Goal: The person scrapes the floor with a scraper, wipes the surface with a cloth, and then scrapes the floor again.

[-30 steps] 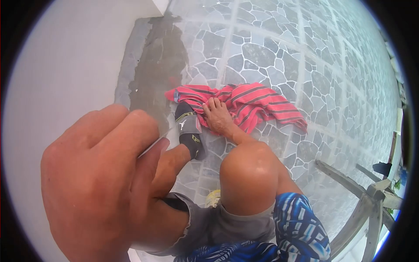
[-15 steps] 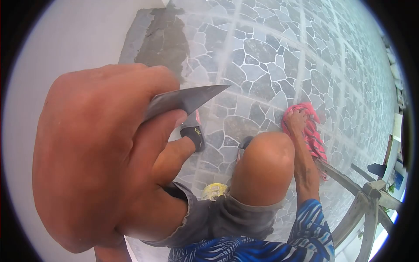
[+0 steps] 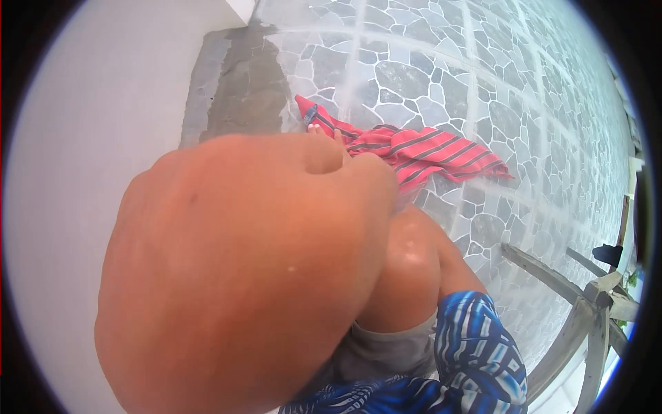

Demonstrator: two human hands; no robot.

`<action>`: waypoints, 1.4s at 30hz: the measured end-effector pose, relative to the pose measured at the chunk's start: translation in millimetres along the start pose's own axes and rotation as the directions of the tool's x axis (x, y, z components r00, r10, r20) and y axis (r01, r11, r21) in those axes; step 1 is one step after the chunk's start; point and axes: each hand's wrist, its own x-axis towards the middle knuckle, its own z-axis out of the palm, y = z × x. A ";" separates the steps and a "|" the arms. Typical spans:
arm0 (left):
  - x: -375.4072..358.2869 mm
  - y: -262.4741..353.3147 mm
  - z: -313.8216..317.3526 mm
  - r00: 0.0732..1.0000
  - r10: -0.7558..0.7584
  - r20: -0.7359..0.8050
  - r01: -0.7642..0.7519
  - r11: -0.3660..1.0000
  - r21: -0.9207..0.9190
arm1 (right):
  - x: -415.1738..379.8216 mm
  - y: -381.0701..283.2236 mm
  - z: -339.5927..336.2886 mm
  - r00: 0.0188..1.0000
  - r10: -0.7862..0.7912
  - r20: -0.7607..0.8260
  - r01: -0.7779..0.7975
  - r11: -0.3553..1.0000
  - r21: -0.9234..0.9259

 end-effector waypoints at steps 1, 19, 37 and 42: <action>1.3 1.5 1.0 1.000 0.000 -0.005 0.000 1.000 0.007 | -3.5 5.0 0.5 0.993 -0.108 -0.050 0.112 0.990 0.080; -2.9 -10.4 1.8 0.987 0.046 0.154 -0.051 0.998 0.029 | -119.3 79.3 34.3 0.857 0.516 -0.019 -0.514 0.856 0.043; -7.7 -15.8 -3.7 0.872 0.459 0.170 -0.474 0.878 0.060 | -263.4 167.5 17.3 0.767 0.630 -0.119 -0.642 0.749 -0.165; 12.5 9.1 -5.7 0.865 0.347 0.362 -0.400 0.913 0.080 | -121.4 41.4 56.0 0.946 0.319 -0.060 -0.314 0.946 0.077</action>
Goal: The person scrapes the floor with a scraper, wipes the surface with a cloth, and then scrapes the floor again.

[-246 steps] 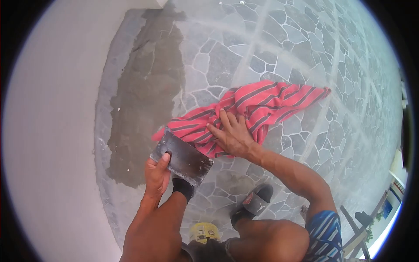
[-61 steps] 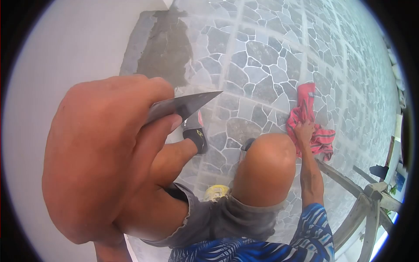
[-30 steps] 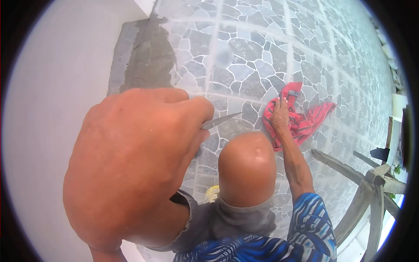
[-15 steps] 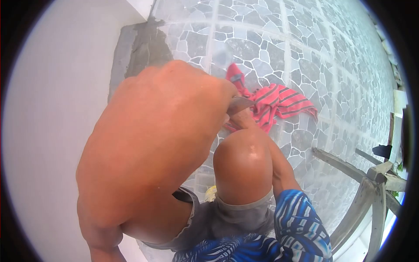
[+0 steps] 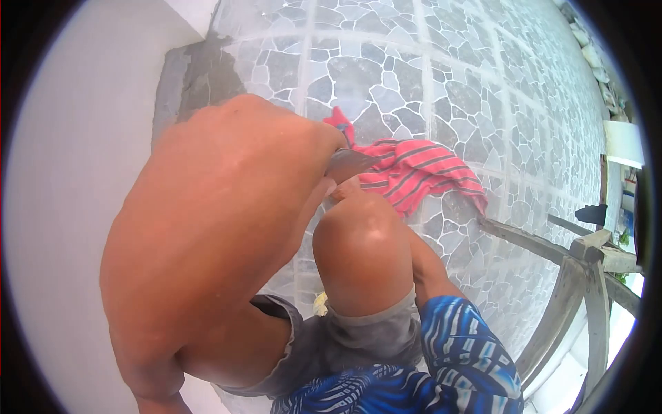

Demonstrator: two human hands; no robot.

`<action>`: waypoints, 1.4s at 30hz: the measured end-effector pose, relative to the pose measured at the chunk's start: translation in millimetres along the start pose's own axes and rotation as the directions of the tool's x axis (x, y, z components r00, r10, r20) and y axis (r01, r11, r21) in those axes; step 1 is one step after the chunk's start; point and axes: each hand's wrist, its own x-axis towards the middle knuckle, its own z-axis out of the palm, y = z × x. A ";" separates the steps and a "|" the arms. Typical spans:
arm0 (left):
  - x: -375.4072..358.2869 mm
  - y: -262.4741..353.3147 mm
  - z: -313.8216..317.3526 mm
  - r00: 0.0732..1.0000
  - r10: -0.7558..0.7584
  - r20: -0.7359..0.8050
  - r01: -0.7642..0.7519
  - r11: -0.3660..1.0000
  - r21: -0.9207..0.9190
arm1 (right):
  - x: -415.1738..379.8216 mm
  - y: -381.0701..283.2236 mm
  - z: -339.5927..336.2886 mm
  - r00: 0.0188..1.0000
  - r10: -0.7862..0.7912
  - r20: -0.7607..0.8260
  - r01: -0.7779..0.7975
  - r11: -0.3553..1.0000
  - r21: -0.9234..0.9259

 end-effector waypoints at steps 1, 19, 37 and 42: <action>2.8 3.2 6.4 0.997 -0.068 -0.032 0.068 0.998 -0.004 | 6.1 -3.3 -1.5 0.997 -0.071 -0.009 0.071 0.997 0.016; 6.4 -44.9 43.8 0.878 -0.271 -0.395 0.227 0.961 -0.156 | -202.6 129.3 -114.4 0.718 0.592 0.367 -0.642 0.766 0.021; 90.6 -26.3 58.4 0.986 -0.076 -0.151 0.011 0.921 -0.390 | 13.6 15.2 -316.5 0.973 0.197 0.124 -0.077 -0.229 0.970; 60.0 -7.5 39.5 0.962 -0.273 0.013 0.271 0.945 -0.184 | -2.5 38.3 -310.5 0.878 0.379 0.294 -0.300 -0.044 0.953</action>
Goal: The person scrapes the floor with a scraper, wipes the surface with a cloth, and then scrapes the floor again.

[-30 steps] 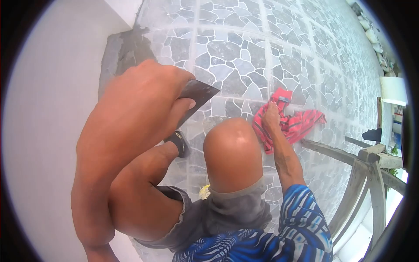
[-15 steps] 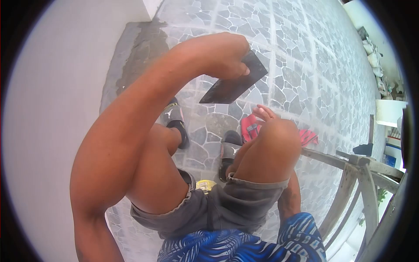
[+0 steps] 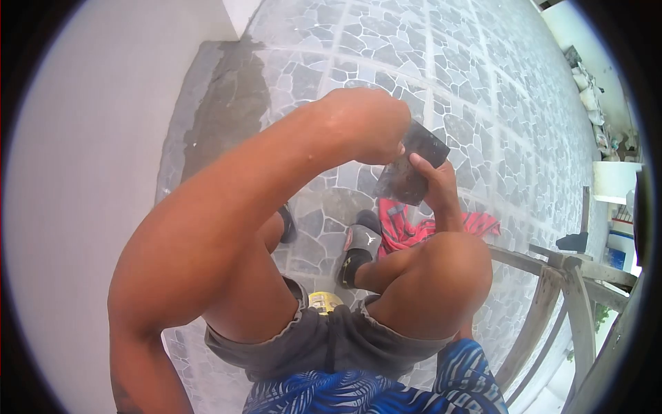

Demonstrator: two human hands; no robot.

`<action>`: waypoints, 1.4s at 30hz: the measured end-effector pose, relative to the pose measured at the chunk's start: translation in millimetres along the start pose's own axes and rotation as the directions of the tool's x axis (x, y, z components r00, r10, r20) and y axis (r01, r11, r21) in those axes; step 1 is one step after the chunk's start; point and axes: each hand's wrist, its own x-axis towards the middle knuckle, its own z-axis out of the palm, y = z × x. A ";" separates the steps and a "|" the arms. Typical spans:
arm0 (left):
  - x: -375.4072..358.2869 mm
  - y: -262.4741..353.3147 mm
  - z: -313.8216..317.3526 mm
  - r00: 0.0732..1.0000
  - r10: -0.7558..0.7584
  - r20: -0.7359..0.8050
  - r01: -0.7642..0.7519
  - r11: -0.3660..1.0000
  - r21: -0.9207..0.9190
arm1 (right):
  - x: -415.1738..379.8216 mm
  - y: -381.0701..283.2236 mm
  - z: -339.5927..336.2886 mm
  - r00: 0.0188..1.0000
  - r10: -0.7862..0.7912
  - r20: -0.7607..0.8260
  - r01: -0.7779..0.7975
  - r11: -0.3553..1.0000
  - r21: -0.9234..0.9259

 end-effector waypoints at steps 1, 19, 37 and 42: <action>-11.3 2.2 -0.2 1.000 0.008 -0.018 -0.007 0.998 0.058 | 4.4 11.6 -18.2 0.995 0.070 -0.067 -0.072 0.997 -0.024; 27.4 -203.4 189.5 0.966 -0.132 -0.222 0.016 0.888 -0.459 | 37.1 230.3 -69.0 0.808 0.177 -0.561 -0.530 0.635 -0.562; 44.6 -215.4 336.0 0.843 -0.440 -0.310 0.189 0.781 -0.595 | 58.9 217.5 -47.1 0.785 0.042 -0.617 -0.471 0.689 -0.551; 46.4 -214.5 336.1 0.830 -0.450 -0.331 0.183 0.779 -0.600 | 59.2 225.1 -53.0 0.838 0.011 -0.545 -0.385 0.719 -0.578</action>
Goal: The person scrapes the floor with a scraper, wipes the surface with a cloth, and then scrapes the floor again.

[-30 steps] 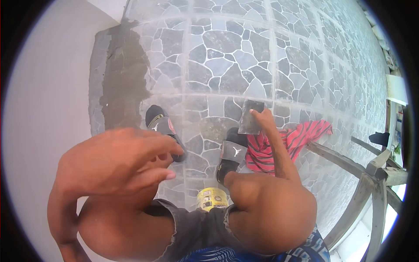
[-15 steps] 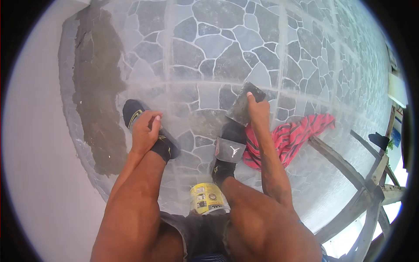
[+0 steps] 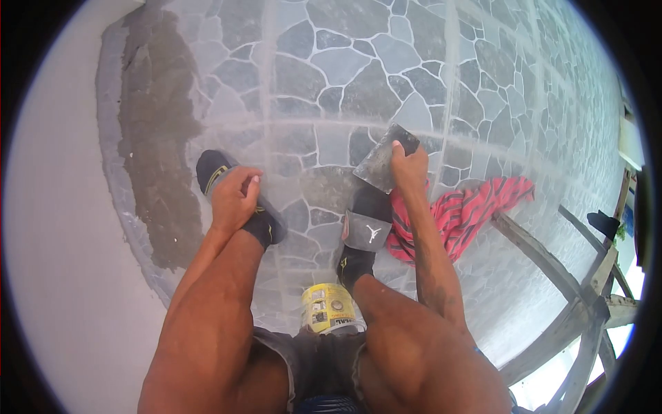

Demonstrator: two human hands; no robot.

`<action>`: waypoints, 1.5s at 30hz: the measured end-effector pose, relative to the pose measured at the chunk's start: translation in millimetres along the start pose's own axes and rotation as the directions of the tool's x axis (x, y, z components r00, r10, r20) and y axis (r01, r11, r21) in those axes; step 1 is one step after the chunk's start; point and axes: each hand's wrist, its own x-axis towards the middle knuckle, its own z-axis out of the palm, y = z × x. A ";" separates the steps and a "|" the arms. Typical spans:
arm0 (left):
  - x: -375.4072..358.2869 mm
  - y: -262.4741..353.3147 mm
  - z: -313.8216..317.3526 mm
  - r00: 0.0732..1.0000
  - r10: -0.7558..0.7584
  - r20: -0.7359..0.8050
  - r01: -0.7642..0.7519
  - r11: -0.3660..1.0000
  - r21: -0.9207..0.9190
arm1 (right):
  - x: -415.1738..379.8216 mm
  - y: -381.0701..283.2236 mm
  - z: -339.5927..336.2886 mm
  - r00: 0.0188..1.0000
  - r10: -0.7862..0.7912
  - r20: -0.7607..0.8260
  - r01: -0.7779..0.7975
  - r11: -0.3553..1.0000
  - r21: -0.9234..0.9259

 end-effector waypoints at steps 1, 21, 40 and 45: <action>0.6 -1.8 -0.2 1.000 0.008 -0.005 -0.008 1.000 0.005 | 1.1 4.6 1.5 1.000 -0.007 0.003 0.007 1.000 -0.009; -1.7 -7.1 1.4 1.000 -0.014 -0.009 0.013 0.999 -0.043 | -1.3 -12.9 4.8 0.998 0.054 0.040 -0.055 0.998 0.024; -1.1 -7.8 2.1 0.998 -0.055 0.003 0.055 0.996 -0.072 | 4.2 1.8 10.7 0.996 0.072 0.049 -0.073 0.997 0.022; -1.7 -7.2 0.9 0.999 0.002 -0.036 -0.003 1.000 -0.031 | 4.1 8.9 17.4 1.000 0.005 -0.020 -0.007 0.998 -0.059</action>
